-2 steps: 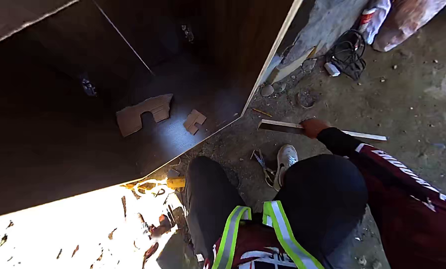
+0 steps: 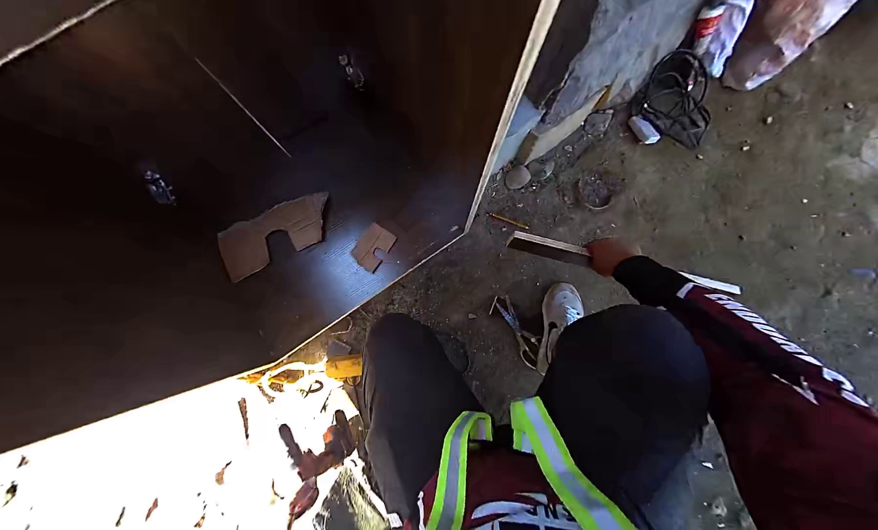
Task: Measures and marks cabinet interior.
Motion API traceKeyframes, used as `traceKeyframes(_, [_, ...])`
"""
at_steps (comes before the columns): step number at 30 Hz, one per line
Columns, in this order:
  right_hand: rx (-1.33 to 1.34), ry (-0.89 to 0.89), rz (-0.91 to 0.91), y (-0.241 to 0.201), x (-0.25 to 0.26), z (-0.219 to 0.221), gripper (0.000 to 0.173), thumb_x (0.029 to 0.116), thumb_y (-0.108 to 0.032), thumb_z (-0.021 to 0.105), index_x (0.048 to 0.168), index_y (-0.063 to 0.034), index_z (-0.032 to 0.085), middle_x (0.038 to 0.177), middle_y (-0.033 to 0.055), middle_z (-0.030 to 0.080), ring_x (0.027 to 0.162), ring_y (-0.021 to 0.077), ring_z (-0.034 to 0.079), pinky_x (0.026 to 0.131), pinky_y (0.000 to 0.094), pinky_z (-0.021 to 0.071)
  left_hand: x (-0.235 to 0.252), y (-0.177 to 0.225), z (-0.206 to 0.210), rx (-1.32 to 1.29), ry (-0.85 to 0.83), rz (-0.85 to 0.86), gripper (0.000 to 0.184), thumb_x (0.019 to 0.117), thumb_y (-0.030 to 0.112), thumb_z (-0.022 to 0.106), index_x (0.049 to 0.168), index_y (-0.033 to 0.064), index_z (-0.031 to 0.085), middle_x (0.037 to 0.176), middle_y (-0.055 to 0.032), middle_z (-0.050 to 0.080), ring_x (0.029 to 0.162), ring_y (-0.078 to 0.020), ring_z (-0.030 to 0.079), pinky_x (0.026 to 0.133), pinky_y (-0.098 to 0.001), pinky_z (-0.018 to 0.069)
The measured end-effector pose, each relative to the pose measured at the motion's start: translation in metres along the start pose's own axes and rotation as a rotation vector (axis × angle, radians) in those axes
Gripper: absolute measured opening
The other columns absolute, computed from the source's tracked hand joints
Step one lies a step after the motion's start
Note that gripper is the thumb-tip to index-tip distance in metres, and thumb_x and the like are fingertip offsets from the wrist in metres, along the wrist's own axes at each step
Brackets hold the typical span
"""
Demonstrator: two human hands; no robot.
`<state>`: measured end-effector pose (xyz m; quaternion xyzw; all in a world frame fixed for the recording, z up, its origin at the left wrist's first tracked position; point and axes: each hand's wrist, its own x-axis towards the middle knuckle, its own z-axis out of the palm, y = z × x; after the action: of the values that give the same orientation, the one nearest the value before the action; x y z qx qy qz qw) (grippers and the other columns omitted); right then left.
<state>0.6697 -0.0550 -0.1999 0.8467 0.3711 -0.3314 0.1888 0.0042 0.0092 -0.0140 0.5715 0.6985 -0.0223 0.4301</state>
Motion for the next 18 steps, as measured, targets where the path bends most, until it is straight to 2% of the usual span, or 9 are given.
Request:
traceKeyframes(1, [0.032,0.002,0.044,0.005,0.006,0.010,0.035,0.0944,-0.013,0.070,0.126,0.0019,0.066,0.128,0.0311,0.064,0.123,0.0515,0.059,0.096,0.0740,0.0452,0.015,0.018,0.001,-0.050,-0.133,-0.334,0.035,0.0945,-0.005,0.062,0.129,-0.0061,0.054,0.111,-0.0019,0.064,0.096,0.0007,0.058,0.089,-0.0164,0.0467])
traceKeyframes(2, [0.054,0.006,0.088,0.011,0.013,0.019,0.037,0.0939,-0.013,0.070,0.127,0.0020,0.065,0.128,0.0313,0.064,0.123,0.0516,0.059,0.096,0.0742,0.0454,0.029,-0.005,0.012,-0.180,-0.149,-0.359,0.043,0.0902,-0.012,0.061,0.132,-0.0066,0.049,0.114,-0.0079,0.062,0.100,-0.0075,0.061,0.090,-0.0235,0.0510])
traceKeyframes(3, [0.066,0.009,0.127,0.017,0.020,0.026,0.038,0.0935,-0.015,0.070,0.127,0.0013,0.065,0.127,0.0310,0.064,0.122,0.0518,0.060,0.095,0.0743,0.0456,0.043,-0.074,0.041,-0.379,-0.007,0.036,0.057,0.0743,-0.013,0.066,0.128,-0.0192,0.048,0.108,-0.0254,0.065,0.092,-0.0224,0.068,0.078,-0.0312,0.0591])
traceKeyframes(4, [0.082,0.013,0.157,0.023,0.027,0.033,0.038,0.0930,-0.015,0.071,0.127,0.0011,0.065,0.126,0.0313,0.065,0.121,0.0527,0.060,0.094,0.0751,0.0458,0.065,-0.104,0.050,-0.354,-0.058,0.107,0.069,0.0704,-0.006,0.073,0.134,-0.0144,0.046,0.111,-0.0251,0.066,0.096,-0.0248,0.069,0.081,-0.0360,0.0608])
traceKeyframes(5, [0.094,0.022,0.179,0.031,0.035,0.041,0.035,0.0921,-0.016,0.071,0.122,0.0016,0.067,0.123,0.0315,0.066,0.118,0.0531,0.061,0.092,0.0757,0.0468,0.082,-0.109,0.052,-0.248,-0.111,0.068,0.076,0.0686,-0.002,0.079,0.137,-0.0076,0.046,0.113,-0.0214,0.068,0.098,-0.0251,0.070,0.083,-0.0410,0.0614])
traceKeyframes(8, [0.099,0.005,0.234,0.047,0.049,0.057,0.027,0.0917,-0.015,0.070,0.114,0.0006,0.070,0.120,0.0304,0.067,0.114,0.0520,0.063,0.088,0.0751,0.0486,0.118,-0.080,0.056,0.087,-0.180,-0.045,0.083,0.0666,0.002,0.087,0.141,0.0052,0.049,0.115,-0.0168,0.069,0.101,-0.0283,0.071,0.088,-0.0508,0.0600])
traceKeyframes(11, [0.086,-0.002,0.269,0.053,0.063,0.062,0.026,0.0931,-0.015,0.068,0.113,0.0010,0.070,0.119,0.0298,0.068,0.115,0.0510,0.064,0.088,0.0748,0.0485,0.149,-0.052,0.062,0.313,-0.290,0.026,0.088,0.0679,0.007,0.089,0.146,0.0113,0.049,0.120,-0.0163,0.069,0.108,-0.0300,0.070,0.093,-0.0534,0.0582])
traceKeyframes(15, [0.114,0.106,0.276,0.046,0.065,0.053,0.036,0.0917,-0.018,0.071,0.119,0.0060,0.066,0.124,0.0346,0.064,0.120,0.0549,0.059,0.093,0.0761,0.0448,0.187,-0.001,0.074,0.494,-0.454,0.176,0.084,0.0728,0.011,0.088,0.147,0.0102,0.049,0.130,-0.0178,0.065,0.118,-0.0321,0.066,0.103,-0.0542,0.0534])
traceKeyframes(18, [0.176,0.230,0.142,0.021,0.062,0.030,0.043,0.0921,-0.020,0.072,0.127,0.0040,0.064,0.130,0.0358,0.060,0.125,0.0578,0.054,0.091,0.0799,0.0430,0.214,0.042,0.080,0.560,-0.545,0.299,0.083,0.0773,0.017,0.088,0.149,0.0103,0.047,0.130,-0.0183,0.066,0.118,-0.0323,0.066,0.104,-0.0547,0.0526])
